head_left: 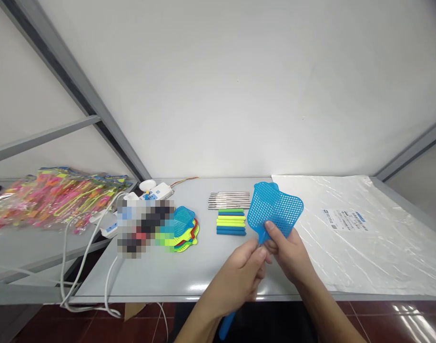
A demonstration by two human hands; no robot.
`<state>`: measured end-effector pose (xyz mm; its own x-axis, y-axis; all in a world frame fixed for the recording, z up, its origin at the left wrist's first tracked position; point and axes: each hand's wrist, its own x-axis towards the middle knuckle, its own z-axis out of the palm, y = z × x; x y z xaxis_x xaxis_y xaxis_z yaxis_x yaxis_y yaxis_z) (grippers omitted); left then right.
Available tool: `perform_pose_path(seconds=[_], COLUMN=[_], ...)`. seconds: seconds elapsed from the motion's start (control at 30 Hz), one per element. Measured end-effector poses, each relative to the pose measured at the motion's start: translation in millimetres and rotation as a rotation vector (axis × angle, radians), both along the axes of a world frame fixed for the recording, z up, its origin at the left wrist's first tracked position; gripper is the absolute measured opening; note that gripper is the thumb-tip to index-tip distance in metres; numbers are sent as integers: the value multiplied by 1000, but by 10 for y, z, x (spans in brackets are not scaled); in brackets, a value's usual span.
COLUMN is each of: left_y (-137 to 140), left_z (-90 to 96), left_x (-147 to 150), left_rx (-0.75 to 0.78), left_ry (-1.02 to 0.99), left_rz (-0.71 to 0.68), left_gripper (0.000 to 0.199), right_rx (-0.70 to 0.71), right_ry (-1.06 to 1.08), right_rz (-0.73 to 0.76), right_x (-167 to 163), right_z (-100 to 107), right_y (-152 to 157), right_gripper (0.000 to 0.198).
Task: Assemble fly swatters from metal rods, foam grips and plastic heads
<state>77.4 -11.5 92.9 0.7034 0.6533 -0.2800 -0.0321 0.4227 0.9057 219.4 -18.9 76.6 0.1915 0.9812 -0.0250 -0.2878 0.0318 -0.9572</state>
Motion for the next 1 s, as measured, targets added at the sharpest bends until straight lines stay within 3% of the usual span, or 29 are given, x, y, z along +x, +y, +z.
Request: perform_pose_path(seconds=[0.13,0.3,0.47,0.63,0.8,0.87,1.0], left_y=[74,117,128,127,102,91,101], left_z=[69,53,-15,-1,22,36,60], left_x=[-74,-119,-56,-35,-99,-87,16], left_rx=[-33,-49,-86,-50,-201,-200,-58], left_ry=[10,-8,23,71,15,-21,-7], left_rz=[-51,-42,-38,4,-119,-117,-35], left_gripper=[22,27,30,30,34,33,29], right_rx=[-16,22,27,23,133,146,123], right_ry=[-76,-196,-263,-227,-62,-94,-140], right_rz=[95,204,64,92,-134,-98,-11], right_x=[60,89,89,142,409,482,420], right_z=[35,74,65,18,17,37,33], right_y=[-12,-26,-3,29,122,122,39], right_gripper=[27,29,26,28,21,19,18])
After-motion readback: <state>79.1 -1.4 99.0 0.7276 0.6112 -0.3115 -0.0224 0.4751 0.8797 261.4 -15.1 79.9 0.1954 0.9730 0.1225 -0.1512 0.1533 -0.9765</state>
